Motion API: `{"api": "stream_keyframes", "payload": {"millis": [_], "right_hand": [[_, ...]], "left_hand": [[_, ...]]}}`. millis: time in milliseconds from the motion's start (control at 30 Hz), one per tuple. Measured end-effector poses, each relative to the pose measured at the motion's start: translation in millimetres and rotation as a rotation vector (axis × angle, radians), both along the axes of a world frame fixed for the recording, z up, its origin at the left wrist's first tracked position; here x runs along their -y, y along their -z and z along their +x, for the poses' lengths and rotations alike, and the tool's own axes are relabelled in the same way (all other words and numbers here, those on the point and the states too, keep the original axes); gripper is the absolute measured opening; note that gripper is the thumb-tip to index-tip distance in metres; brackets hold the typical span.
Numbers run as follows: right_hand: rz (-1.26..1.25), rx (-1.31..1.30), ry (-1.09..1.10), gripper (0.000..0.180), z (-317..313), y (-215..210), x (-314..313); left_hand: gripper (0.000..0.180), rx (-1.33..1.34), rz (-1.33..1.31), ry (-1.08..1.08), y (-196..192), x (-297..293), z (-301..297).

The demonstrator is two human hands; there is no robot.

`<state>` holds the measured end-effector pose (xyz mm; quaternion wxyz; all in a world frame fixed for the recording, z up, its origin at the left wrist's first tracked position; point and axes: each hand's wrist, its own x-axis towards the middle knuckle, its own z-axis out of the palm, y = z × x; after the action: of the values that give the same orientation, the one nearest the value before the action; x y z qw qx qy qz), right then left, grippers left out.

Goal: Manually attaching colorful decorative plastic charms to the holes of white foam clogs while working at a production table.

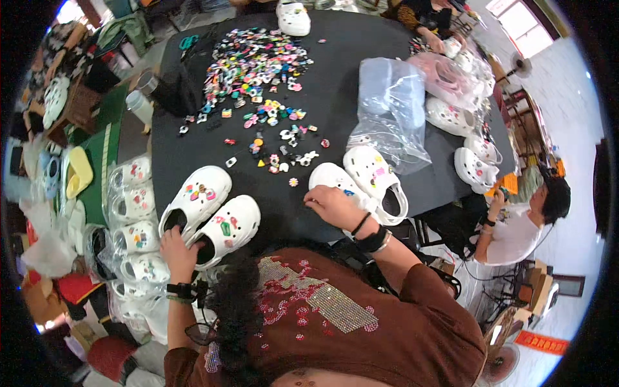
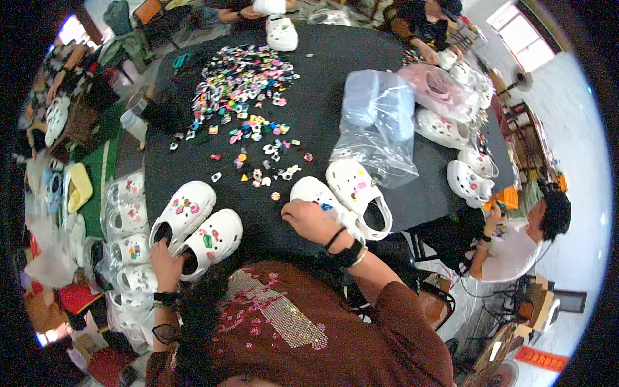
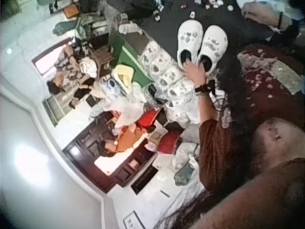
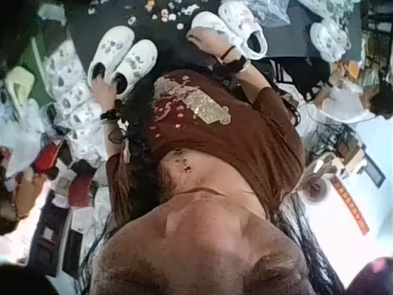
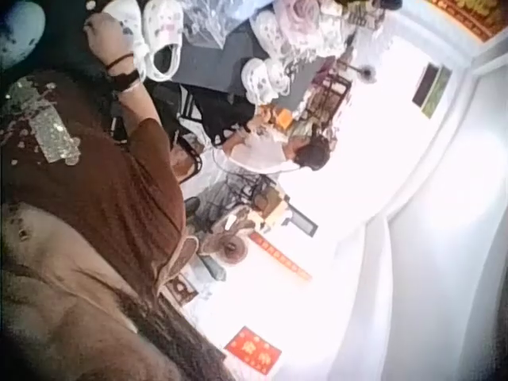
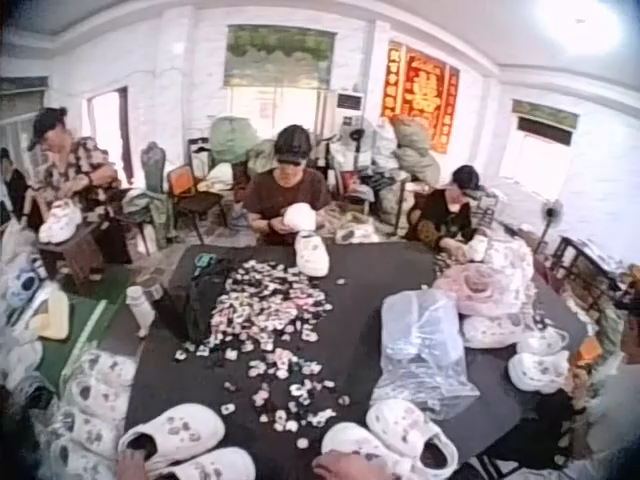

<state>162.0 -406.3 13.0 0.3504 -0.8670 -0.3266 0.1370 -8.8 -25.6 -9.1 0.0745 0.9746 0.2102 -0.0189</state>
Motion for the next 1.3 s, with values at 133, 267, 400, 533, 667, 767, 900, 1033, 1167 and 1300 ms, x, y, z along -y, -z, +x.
{"api": "stream_keyframes", "payload": {"millis": [133, 267, 400, 533, 667, 767, 900, 1033, 1167, 1300], "right_hand": [[0.138, 0.142, 0.373, 0.009, 13.6, -38.2, 65.3], [-0.240, 0.222, 0.589, 0.019, 21.0, -76.2, 128.3], [-0.540, 0.066, 0.125, 0.038, 6.9, -34.3, 167.2], [-0.379, -0.218, 0.250, 0.057, -12.8, -2.0, 162.3], [-0.150, -0.142, 0.316, 0.058, -15.6, 53.7, 187.5], [-0.364, -0.150, 0.341, 0.056, -9.6, 60.5, 195.7], [-0.429, -0.183, 0.308, 0.059, -2.3, 79.3, 233.7], [-0.520, -0.228, 0.307, 0.064, -6.1, 88.6, 262.9], [-0.576, -0.277, 0.341, 0.070, -16.8, 99.7, 260.1], [-0.662, -0.157, 0.357, 0.069, -25.7, 58.9, 210.9]], "left_hand": [[0.036, -0.036, 0.001, 0.149, 12.9, -12.0, 8.6], [0.024, 0.149, -0.013, 0.146, 19.6, -16.8, 0.3], [0.025, 0.293, -0.051, 0.113, -2.5, -8.2, -1.6], [0.020, 0.316, -0.013, -0.025, -16.0, -31.4, 1.0], [0.014, 0.363, -0.101, -0.283, -28.4, -71.9, -9.6], [0.017, 0.497, -0.022, -0.396, -34.9, -120.6, -28.1], [0.025, 0.458, 0.021, -0.569, -32.6, -199.9, -12.0], [0.028, 0.408, -0.011, -0.737, -42.5, -274.1, 11.4], [0.031, 0.400, 0.047, -0.857, -44.4, -346.7, 57.2], [0.029, 0.471, 0.035, -1.014, -36.2, -421.3, 79.6]]}}
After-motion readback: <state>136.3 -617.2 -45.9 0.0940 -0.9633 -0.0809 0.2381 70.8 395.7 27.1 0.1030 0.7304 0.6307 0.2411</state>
